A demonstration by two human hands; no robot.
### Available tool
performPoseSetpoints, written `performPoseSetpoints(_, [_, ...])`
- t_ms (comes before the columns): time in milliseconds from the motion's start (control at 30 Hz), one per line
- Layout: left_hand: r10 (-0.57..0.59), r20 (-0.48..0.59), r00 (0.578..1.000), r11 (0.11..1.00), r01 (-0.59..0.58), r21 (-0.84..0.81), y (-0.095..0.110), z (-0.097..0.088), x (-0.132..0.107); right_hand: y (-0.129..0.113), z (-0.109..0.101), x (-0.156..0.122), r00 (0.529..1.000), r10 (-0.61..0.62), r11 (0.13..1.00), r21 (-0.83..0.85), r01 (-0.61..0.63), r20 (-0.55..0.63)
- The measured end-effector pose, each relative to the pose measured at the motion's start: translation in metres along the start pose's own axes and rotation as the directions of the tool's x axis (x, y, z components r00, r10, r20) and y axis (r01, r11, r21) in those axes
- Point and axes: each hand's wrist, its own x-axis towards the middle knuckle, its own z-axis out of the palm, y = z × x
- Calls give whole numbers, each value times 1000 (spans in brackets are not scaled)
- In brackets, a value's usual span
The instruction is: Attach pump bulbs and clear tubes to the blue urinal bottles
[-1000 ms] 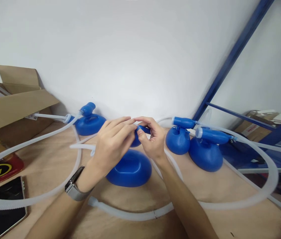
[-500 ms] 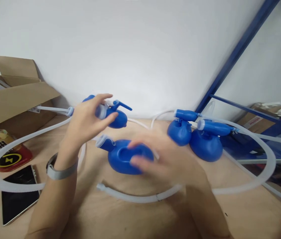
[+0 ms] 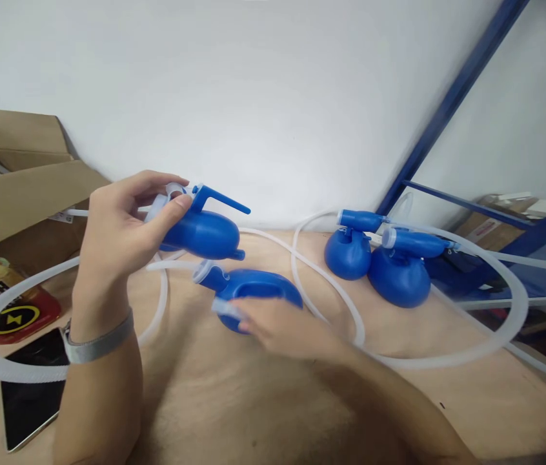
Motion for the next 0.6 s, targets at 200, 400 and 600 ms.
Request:
performPoseSetpoints(200, [-10, -83, 996, 967, -12, -254, 5, 20, -1, 25, -87, -34, 951, 140, 987, 114, -112, -275])
performPoseSetpoints(400, [21, -126, 992, 943, -62, -326, 7, 47, -4, 30, -92, -35, 948, 82, 996, 40, -74, -308])
performPoseSetpoints(600, [15, -156, 988, 945, -65, -322, 5, 51, -6, 35, -92, -37, 921, 37, 993, -91, -78, -388])
